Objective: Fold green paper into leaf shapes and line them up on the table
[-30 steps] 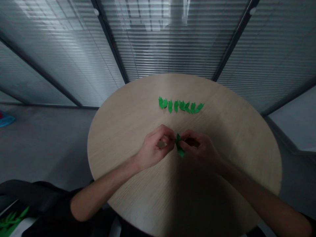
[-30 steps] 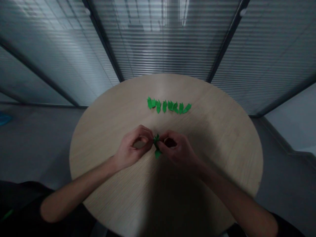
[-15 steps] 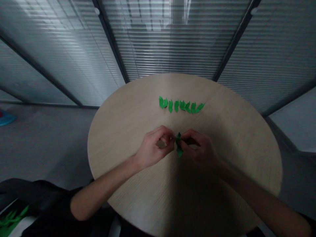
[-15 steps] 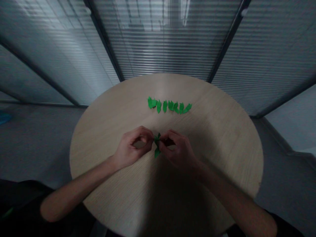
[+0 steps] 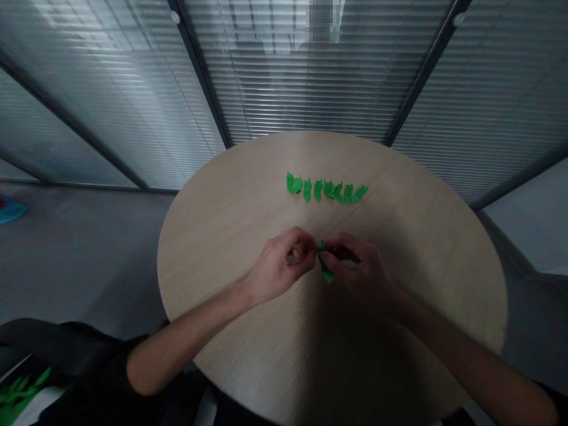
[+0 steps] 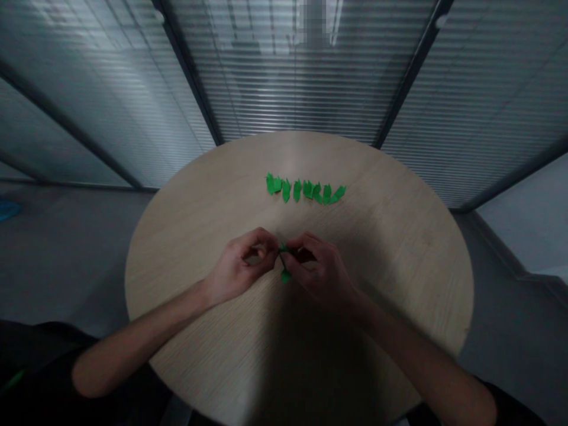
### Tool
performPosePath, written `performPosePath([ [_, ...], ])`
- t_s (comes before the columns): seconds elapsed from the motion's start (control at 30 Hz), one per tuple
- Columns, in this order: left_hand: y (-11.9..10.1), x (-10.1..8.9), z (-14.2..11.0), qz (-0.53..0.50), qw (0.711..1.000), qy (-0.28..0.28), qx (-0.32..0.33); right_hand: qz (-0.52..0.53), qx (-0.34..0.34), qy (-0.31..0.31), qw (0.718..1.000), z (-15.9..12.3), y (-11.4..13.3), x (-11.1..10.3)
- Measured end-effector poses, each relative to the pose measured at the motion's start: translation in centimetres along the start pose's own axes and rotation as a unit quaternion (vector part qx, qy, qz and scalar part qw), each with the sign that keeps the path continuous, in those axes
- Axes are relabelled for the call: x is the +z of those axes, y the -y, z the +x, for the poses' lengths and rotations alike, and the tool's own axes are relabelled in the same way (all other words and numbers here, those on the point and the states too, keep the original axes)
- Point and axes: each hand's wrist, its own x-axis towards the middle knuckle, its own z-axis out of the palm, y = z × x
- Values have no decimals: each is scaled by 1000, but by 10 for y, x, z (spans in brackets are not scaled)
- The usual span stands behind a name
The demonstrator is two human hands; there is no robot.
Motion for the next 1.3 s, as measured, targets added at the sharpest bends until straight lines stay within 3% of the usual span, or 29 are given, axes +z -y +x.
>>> performPosePath([
  [0.33, -3, 2, 0, -1, 999, -31, 30, 35, 26, -30, 999, 2, 6, 2],
  [0.77, -1, -1, 0, -32, 999, 34, -13, 47, 18, -38, 998, 1, 5, 4],
  [1.0, -5, -2, 0, 2, 999, 39, 22, 44, 16, -30, 998, 1, 5, 3],
  [1.3, -7, -1, 0, -7, 999, 32, -6, 85, 63, -40, 994, 2, 3, 1],
])
